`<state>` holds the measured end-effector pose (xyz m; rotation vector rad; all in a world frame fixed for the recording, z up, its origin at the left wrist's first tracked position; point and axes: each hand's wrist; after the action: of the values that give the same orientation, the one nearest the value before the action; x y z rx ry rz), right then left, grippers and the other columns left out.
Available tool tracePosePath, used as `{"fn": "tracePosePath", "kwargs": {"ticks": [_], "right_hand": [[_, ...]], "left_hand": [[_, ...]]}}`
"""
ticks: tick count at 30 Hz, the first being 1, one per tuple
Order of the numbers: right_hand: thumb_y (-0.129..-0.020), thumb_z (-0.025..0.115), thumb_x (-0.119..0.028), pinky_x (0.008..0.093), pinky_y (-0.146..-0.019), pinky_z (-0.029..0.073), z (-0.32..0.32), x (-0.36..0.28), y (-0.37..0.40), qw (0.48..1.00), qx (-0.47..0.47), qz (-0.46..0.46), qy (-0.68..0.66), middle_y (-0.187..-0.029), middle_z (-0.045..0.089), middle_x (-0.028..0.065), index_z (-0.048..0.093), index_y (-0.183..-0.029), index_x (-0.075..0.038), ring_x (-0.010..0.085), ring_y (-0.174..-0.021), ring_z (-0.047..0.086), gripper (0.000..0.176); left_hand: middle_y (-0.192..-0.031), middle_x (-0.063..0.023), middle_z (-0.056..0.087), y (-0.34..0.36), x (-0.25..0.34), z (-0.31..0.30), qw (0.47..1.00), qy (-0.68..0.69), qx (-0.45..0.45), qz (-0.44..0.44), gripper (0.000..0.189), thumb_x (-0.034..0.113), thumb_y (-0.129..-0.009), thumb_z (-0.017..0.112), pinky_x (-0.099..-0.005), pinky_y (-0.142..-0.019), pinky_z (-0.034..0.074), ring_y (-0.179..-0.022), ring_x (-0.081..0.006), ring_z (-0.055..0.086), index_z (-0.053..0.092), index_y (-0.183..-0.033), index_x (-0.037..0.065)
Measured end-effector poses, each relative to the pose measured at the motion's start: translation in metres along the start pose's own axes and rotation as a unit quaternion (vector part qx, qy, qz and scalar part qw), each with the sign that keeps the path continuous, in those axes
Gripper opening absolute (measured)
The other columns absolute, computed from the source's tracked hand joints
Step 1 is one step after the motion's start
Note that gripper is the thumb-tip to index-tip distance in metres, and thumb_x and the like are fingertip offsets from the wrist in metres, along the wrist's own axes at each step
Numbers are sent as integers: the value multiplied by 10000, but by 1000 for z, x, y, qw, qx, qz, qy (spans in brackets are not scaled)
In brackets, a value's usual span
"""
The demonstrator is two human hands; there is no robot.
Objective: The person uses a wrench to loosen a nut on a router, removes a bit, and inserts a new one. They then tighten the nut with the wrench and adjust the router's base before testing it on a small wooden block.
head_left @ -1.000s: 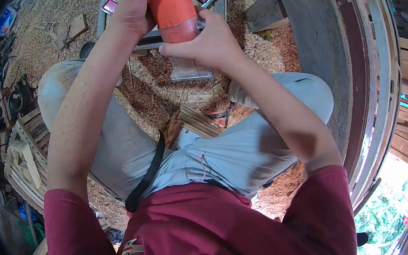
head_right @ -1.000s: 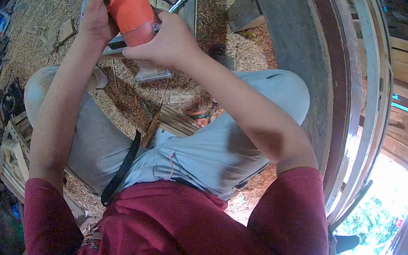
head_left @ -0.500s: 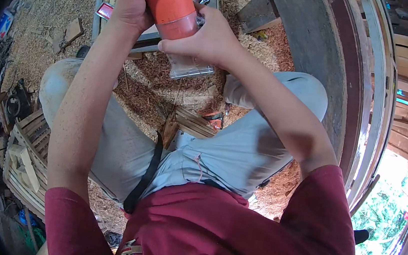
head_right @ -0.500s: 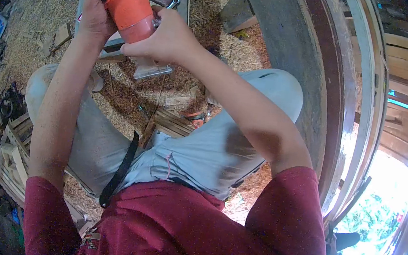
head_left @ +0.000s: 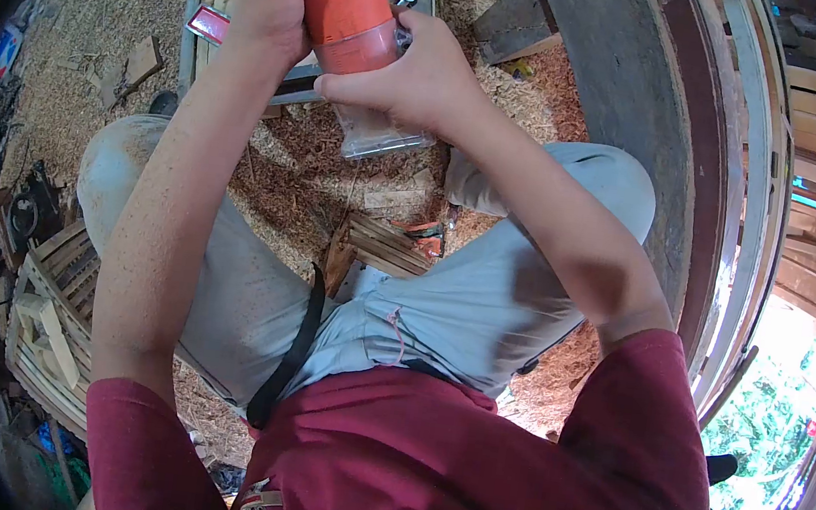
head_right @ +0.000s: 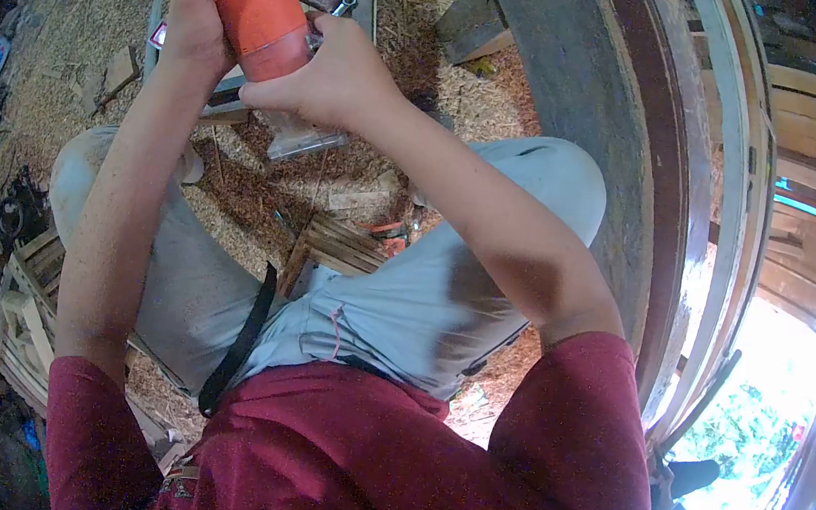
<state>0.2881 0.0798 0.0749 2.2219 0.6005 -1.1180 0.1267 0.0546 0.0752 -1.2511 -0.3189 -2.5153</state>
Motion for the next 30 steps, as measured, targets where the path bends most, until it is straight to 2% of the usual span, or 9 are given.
{"fn": "tracePosePath", "kwargs": {"ticks": [3, 5, 8, 11, 26, 30], "right_hand": [[-548, 964, -432, 348, -832, 578, 2, 3, 1, 1000, 22, -10, 9, -978, 745, 159, 684, -1113, 64, 218, -864, 723, 802], [-551, 963, -429, 347, -830, 578, 0, 0, 3, 1000, 15, -9, -9, -978, 745, 160, 682, -1115, 67, 219, -862, 723, 802], [-554, 962, -421, 347, -828, 578, -1, -2, 6, 1000, 17, -7, -9, -982, 744, 162, 679, -1120, 71, 222, -862, 722, 801], [-555, 961, -411, 348, -824, 579, 0, -1, 4, 1000, 17, 2, -4, -985, 743, 164, 678, -1122, 73, 224, -864, 722, 798], [-550, 962, -404, 338, -802, 579, 1, 1, 2, 1000, 18, 0, -1, -963, 744, 144, 692, -1105, 44, 205, -837, 716, 763], [-566, 963, -399, 336, -801, 581, 2, 3, 1, 1000, 7, 15, -3, -969, 746, 129, 694, -1120, 37, 197, -842, 718, 754]], "left_hand": [[-866, -87, 638, -1, -6, -1, 1000, 18, 2, 2, 357, 370, -931, 679, -366, -667, 555, -734, -211, 637, 620, -1076, 49], [-867, -86, 636, -4, -5, -5, 1000, 25, -9, -15, 358, 370, -930, 684, -370, -669, 554, -733, -212, 638, 617, -1081, 52], [-873, -84, 636, 0, 1, 5, 999, 13, 31, -33, 348, 364, -930, 688, -367, -669, 555, -733, -212, 638, 614, -1078, 57], [-877, -83, 636, -2, -6, -4, 1000, 9, -15, -12, 338, 353, -933, 691, -361, -668, 554, -737, -213, 640, 613, -1084, 61], [-875, -82, 642, -1, -8, -3, 1000, 16, -4, -17, 325, 342, -950, 680, -345, -639, 556, -730, -201, 641, 606, -1116, 72], [-867, -86, 655, -3, -9, 0, 997, 0, 70, -29, 304, 332, -948, 685, -346, -640, 554, -727, -200, 642, 622, -1089, 69]]}}
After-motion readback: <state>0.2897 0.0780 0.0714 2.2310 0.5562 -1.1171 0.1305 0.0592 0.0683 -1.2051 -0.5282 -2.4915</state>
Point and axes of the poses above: each hand's wrist, its own y-axis away from the middle knuckle, its own z-axis out of the palm, x = y × z
